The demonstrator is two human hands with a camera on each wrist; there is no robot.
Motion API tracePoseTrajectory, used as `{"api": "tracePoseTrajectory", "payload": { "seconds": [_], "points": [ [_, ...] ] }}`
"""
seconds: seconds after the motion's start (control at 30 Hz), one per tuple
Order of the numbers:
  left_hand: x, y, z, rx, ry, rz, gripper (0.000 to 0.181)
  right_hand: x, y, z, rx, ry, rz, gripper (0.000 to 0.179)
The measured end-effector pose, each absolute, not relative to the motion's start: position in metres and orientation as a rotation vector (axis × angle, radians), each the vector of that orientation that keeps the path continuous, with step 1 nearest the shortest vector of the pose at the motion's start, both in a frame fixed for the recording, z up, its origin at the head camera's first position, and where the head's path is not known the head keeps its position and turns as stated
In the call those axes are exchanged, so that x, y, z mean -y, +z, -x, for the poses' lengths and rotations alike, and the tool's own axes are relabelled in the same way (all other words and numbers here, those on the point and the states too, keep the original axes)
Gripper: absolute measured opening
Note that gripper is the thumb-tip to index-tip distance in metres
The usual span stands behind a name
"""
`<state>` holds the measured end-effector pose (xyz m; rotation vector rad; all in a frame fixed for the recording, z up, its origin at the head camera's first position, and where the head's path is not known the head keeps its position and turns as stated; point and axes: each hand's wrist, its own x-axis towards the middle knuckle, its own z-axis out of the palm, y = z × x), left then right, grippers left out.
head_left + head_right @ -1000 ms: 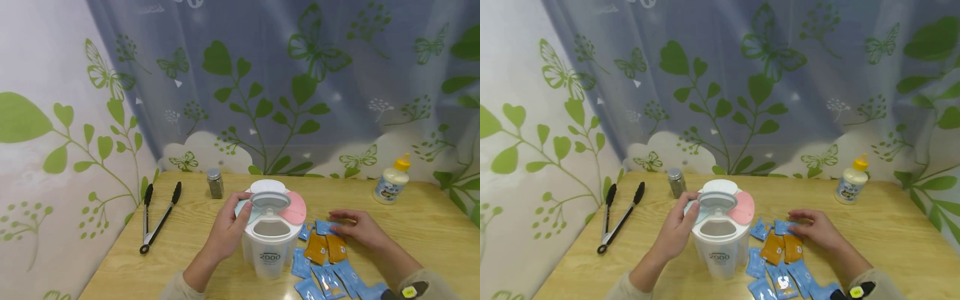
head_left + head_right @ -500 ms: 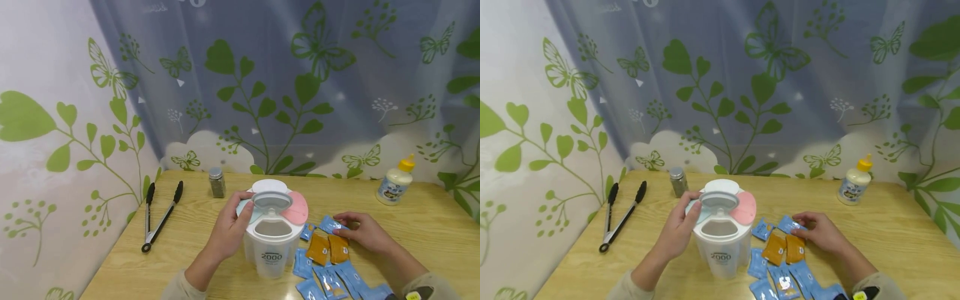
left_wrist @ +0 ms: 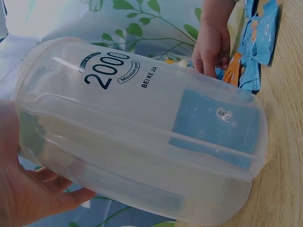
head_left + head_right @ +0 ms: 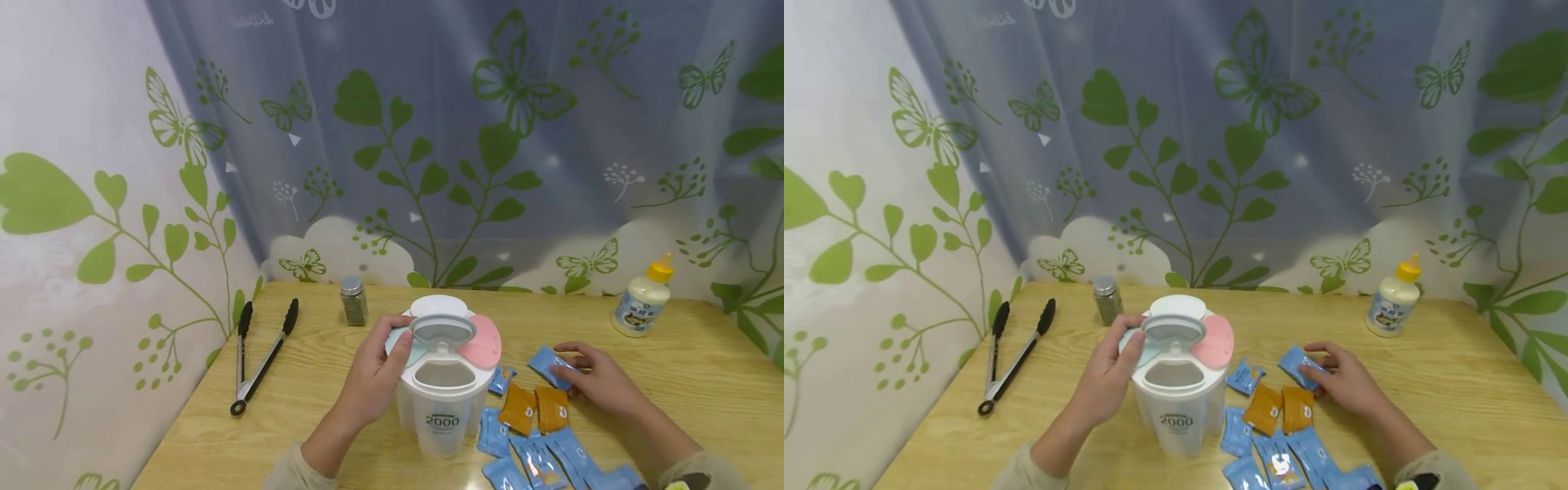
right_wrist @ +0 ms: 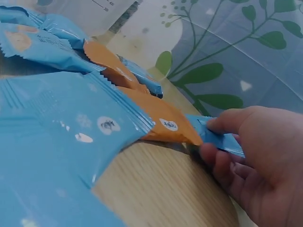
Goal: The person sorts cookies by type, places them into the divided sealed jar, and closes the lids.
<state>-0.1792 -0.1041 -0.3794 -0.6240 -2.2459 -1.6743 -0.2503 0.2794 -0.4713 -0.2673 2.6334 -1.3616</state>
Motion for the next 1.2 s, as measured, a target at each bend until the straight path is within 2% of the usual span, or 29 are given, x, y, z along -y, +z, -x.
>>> {"api": "tracePoseTrajectory", "payload": {
  "seconds": [0.1,0.33,0.97,1.2],
  "points": [
    [0.104,-0.38,0.179,2.248,-1.67,0.615,0.024,-0.282,-0.471,0.25,-2.653,-1.403,0.288,0.055],
    [0.104,-0.38,0.18,2.254,-1.661,0.615,0.024,-0.282,-0.464,0.246,-2.712,-1.495,0.29,0.04],
    [0.105,-0.378,0.179,2.268,-1.666,0.602,0.024,-0.275,-0.449,0.225,-2.368,-1.854,0.258,0.046],
    [0.105,-0.379,0.18,2.266,-1.661,0.611,0.023,-0.27,-0.441,0.214,-2.45,-1.764,0.233,0.06]
  ]
}}
